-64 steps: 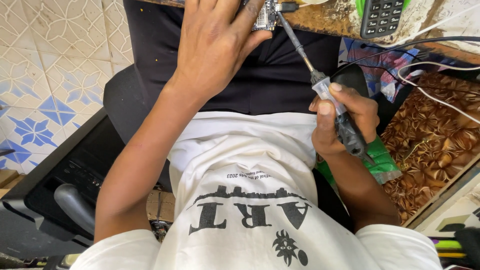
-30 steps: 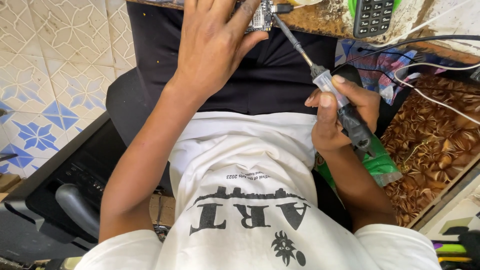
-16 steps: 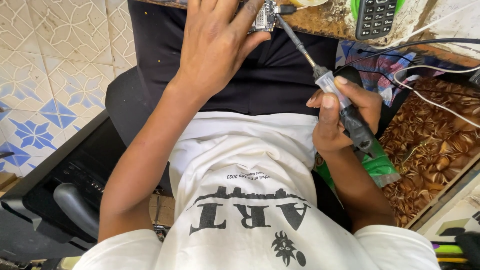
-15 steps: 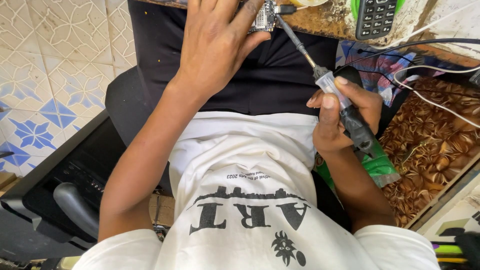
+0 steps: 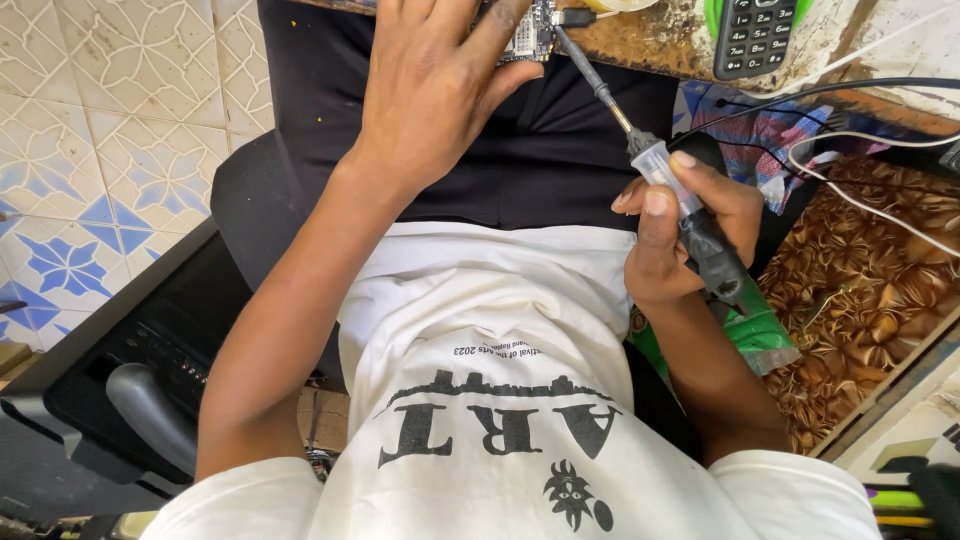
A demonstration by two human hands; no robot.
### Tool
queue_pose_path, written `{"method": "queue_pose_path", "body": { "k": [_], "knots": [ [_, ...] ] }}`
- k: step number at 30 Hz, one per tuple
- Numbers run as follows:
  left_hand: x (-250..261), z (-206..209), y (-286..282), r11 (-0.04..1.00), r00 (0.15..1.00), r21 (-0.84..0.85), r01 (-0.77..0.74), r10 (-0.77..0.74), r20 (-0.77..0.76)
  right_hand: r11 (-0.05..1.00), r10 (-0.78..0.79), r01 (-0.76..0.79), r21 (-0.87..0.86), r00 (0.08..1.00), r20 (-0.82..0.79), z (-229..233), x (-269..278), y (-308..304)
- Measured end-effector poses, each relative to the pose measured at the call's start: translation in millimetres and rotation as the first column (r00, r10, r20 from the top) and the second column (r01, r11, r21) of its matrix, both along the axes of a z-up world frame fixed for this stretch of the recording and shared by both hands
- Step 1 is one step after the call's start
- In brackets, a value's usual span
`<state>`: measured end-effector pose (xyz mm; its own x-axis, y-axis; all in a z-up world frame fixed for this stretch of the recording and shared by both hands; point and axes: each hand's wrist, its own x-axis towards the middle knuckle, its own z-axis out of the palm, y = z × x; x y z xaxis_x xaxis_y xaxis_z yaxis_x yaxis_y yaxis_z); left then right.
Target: The person sits in a chair and uses a soldering iron to work on a small electronic circuit board held in their left hand. They apply heat to various points on the board and later connect a USB cable to the component.
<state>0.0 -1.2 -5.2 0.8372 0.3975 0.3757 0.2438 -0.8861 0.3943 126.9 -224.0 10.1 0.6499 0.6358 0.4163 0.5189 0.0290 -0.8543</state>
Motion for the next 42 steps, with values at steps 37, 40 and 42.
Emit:
{"method": "queue_pose_path", "body": {
  "k": [37, 40, 42],
  "knots": [
    [1, 2, 4, 0.999, 0.998, -0.015, 0.041, -0.041, 0.038, 1.0, -0.008, 0.007, 0.02, 0.999, 0.034, 12, 0, -6],
    [-3, 7, 4, 0.998, 0.995, -0.052, 0.046, -0.042, 0.086, 0.987, -0.023, 0.016, 0.162, 0.999, 0.041, 23, 2, -7],
    [-5, 14, 4, 0.996, 0.992, -0.081, 0.046, -0.037, 0.117, 0.962, -0.043, 0.034, 0.271, 0.999, 0.03, 41, 6, -6]
  ]
}}
